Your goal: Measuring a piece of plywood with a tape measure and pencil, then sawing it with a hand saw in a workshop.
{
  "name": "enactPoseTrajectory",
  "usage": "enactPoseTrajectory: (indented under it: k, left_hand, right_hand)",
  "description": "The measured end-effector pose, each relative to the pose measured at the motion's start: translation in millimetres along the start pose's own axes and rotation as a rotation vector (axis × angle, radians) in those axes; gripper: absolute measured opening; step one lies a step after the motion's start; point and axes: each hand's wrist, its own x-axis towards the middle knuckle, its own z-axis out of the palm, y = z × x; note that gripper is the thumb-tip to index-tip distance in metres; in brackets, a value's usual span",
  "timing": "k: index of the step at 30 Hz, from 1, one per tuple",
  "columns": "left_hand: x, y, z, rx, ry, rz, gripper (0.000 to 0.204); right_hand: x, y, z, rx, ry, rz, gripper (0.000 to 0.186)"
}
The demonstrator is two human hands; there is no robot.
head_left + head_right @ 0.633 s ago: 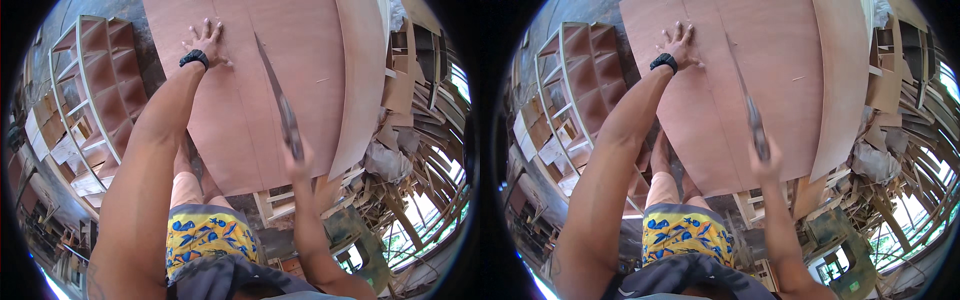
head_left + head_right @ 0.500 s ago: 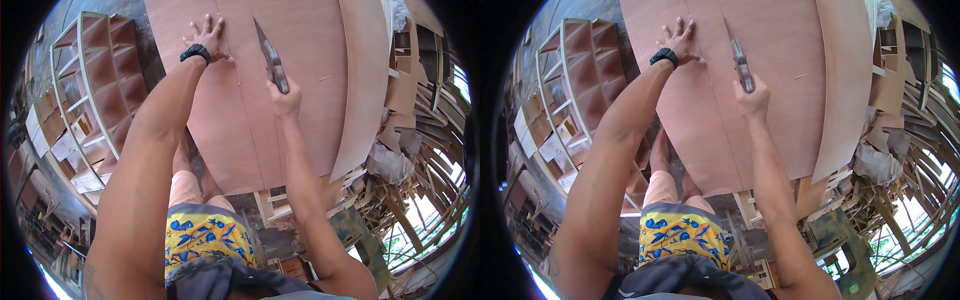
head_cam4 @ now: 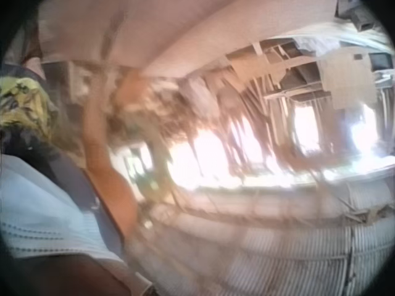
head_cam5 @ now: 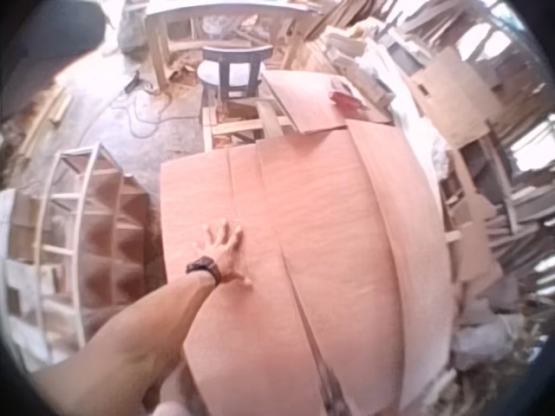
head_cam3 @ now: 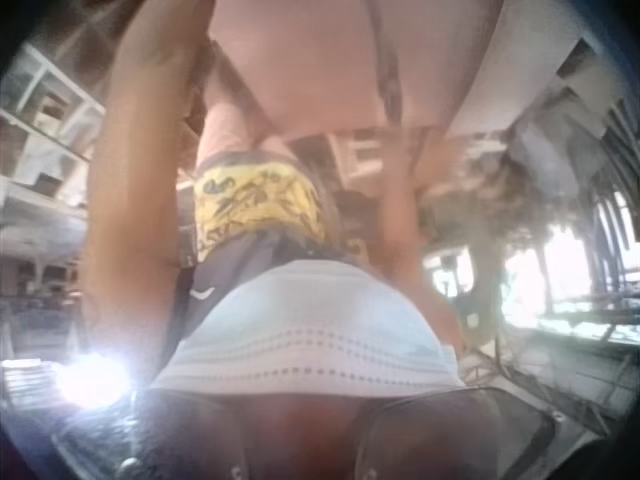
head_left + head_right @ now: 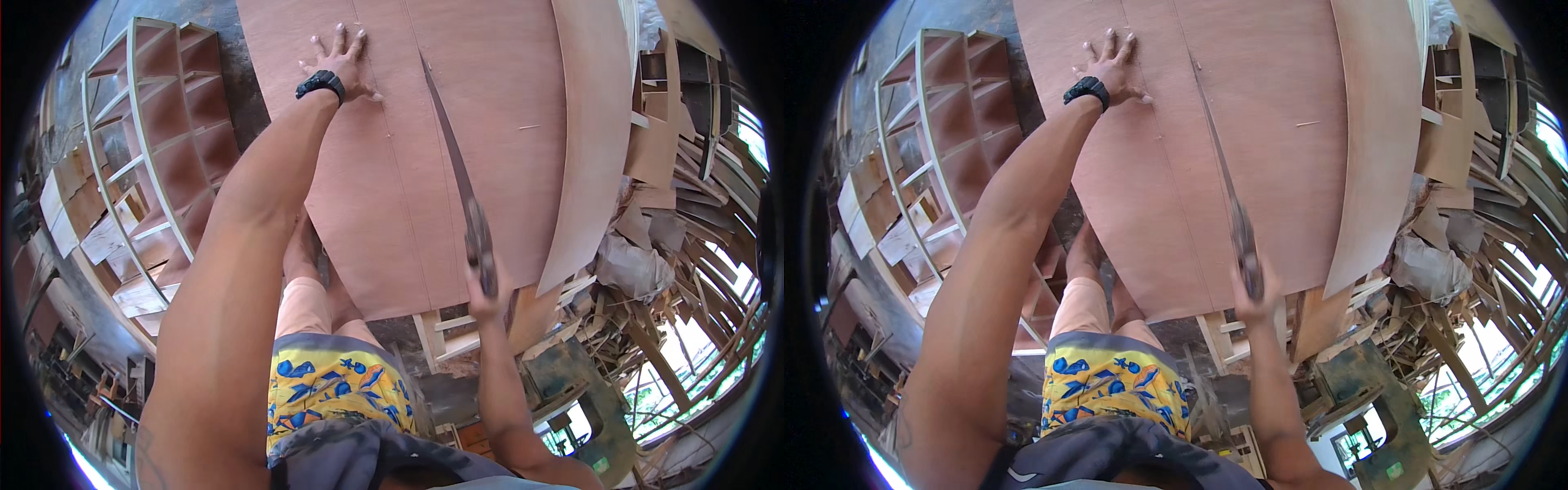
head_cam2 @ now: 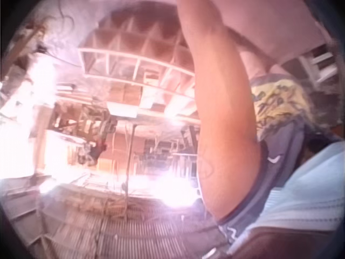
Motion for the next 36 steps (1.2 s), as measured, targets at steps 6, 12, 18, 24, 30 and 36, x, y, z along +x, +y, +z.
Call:
enactPoseTrajectory:
  k: [6,12,18,24,30,36]
  left_hand:
    - [0,2,3,0.004,0.009,0.009,0.138]
    - [-11,3,-10,-0.041,-0.002,0.030,0.136]
    - [-90,-18,83,-0.263,0.520,-0.131,0.118]
    - [-241,-85,178,-1.403,-0.293,-0.645,0.093]
    - [-277,-91,263,-1.878,-0.077,-0.623,0.052]
    - [-320,-114,243,-1.238,0.218,-0.588,0.050]
  right_hand:
    - [73,13,42,0.004,0.044,-0.102,0.013]
    - [-149,-10,-53,0.052,0.016,0.214,0.048]
    - [-184,-12,-73,-0.003,0.077,0.226,0.058]
    - [-177,-43,-69,0.032,0.037,0.234,0.061]
    - [-176,-52,-71,0.086,-0.008,0.140,0.055]
    - [-194,-49,-73,0.058,-0.122,0.058,0.047]
